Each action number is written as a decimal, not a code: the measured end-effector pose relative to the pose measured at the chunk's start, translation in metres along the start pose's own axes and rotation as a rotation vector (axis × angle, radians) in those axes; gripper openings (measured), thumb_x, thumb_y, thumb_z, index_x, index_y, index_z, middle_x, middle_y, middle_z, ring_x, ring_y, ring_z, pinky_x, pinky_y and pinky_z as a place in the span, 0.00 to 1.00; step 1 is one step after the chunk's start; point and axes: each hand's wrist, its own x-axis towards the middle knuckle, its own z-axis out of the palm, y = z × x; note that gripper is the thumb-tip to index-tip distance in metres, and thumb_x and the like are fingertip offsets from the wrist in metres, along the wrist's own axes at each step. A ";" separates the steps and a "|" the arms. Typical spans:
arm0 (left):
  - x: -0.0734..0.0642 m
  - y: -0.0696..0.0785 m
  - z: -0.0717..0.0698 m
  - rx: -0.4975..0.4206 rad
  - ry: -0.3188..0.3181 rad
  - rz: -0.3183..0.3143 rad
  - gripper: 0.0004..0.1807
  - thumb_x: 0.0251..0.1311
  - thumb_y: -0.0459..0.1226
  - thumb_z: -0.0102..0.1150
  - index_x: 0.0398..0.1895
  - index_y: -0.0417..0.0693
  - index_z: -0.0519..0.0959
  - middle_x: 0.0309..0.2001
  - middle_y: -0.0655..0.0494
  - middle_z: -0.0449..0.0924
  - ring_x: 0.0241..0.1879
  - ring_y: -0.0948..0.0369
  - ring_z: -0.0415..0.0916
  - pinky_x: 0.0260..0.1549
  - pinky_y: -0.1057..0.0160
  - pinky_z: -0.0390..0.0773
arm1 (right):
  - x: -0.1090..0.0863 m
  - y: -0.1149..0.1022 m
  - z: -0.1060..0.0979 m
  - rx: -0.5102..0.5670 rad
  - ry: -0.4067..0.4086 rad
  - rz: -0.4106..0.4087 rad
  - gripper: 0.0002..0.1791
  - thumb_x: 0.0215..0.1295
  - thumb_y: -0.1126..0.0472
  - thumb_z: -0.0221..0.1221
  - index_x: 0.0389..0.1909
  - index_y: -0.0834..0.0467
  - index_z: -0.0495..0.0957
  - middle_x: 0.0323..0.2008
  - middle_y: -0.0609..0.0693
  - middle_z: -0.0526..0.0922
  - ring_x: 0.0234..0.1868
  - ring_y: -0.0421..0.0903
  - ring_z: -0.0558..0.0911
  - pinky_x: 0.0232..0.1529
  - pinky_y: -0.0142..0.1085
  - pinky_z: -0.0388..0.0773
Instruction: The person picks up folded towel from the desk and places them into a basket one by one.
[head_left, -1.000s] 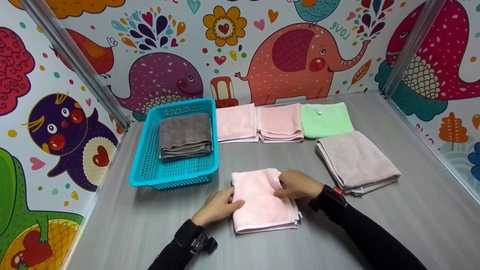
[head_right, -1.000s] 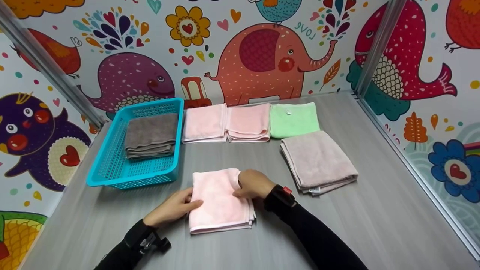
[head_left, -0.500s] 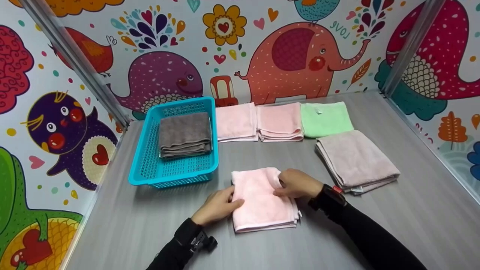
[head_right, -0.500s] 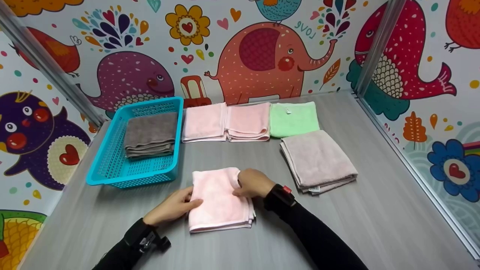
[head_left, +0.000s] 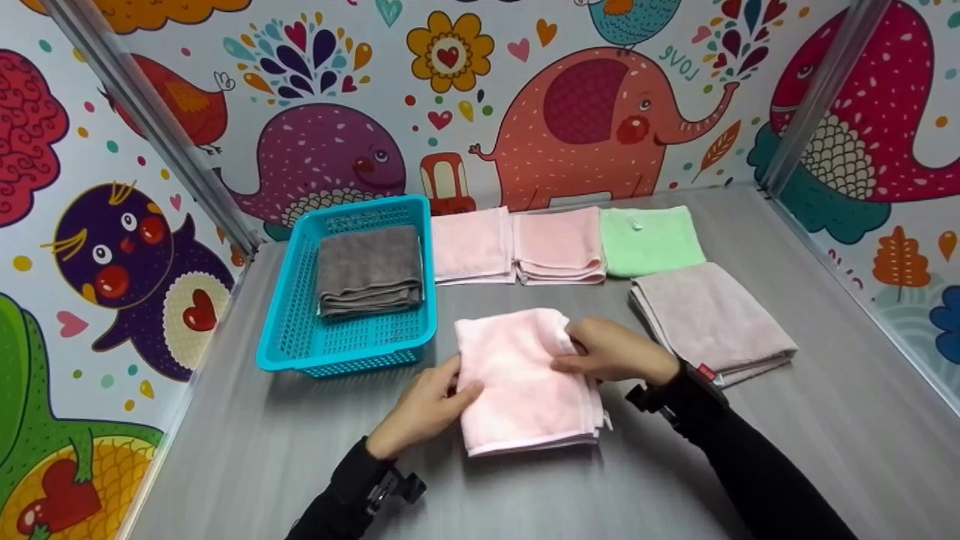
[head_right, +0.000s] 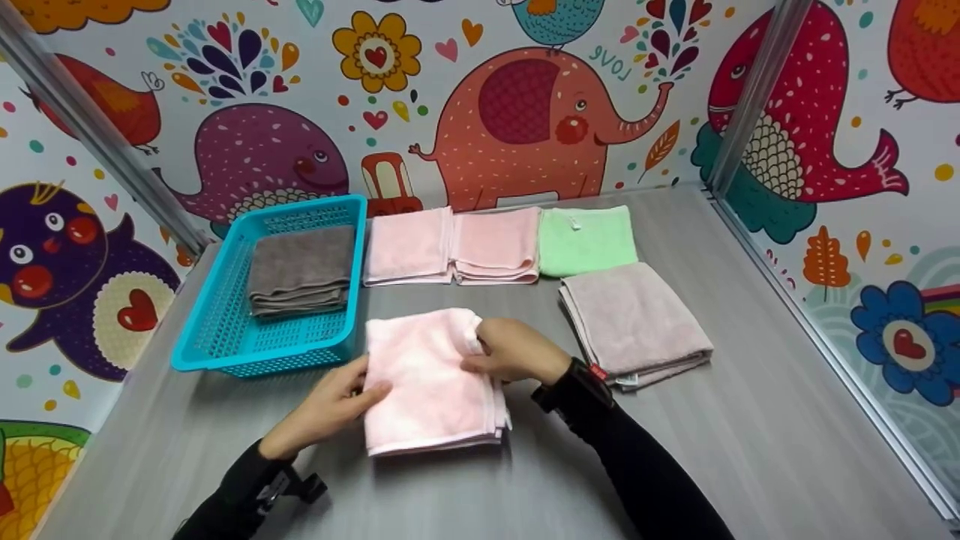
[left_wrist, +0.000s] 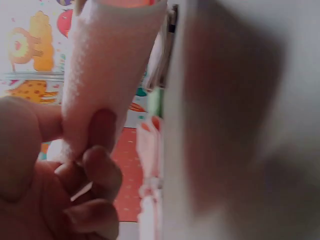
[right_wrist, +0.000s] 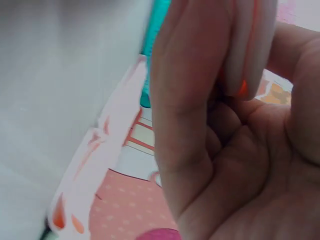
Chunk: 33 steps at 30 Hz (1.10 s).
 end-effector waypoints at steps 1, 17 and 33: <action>-0.001 0.003 -0.001 0.006 0.009 0.009 0.16 0.73 0.47 0.58 0.50 0.44 0.79 0.31 0.57 0.83 0.29 0.69 0.74 0.28 0.67 0.73 | -0.002 -0.001 -0.003 0.003 0.003 -0.003 0.20 0.68 0.51 0.67 0.21 0.55 0.72 0.19 0.42 0.70 0.19 0.36 0.69 0.24 0.32 0.68; 0.012 0.027 -0.055 0.124 0.119 0.004 0.16 0.74 0.47 0.58 0.55 0.48 0.78 0.32 0.57 0.83 0.27 0.65 0.74 0.25 0.64 0.74 | 0.036 -0.023 -0.036 0.035 0.034 -0.018 0.17 0.70 0.51 0.66 0.27 0.55 0.73 0.22 0.44 0.73 0.22 0.39 0.73 0.27 0.34 0.72; 0.044 -0.012 -0.122 0.399 0.412 -0.094 0.12 0.77 0.43 0.55 0.43 0.43 0.70 0.20 0.53 0.66 0.18 0.54 0.66 0.21 0.58 0.59 | 0.149 -0.058 -0.052 0.169 0.056 0.058 0.17 0.71 0.49 0.65 0.33 0.58 0.75 0.25 0.51 0.78 0.21 0.42 0.79 0.26 0.34 0.78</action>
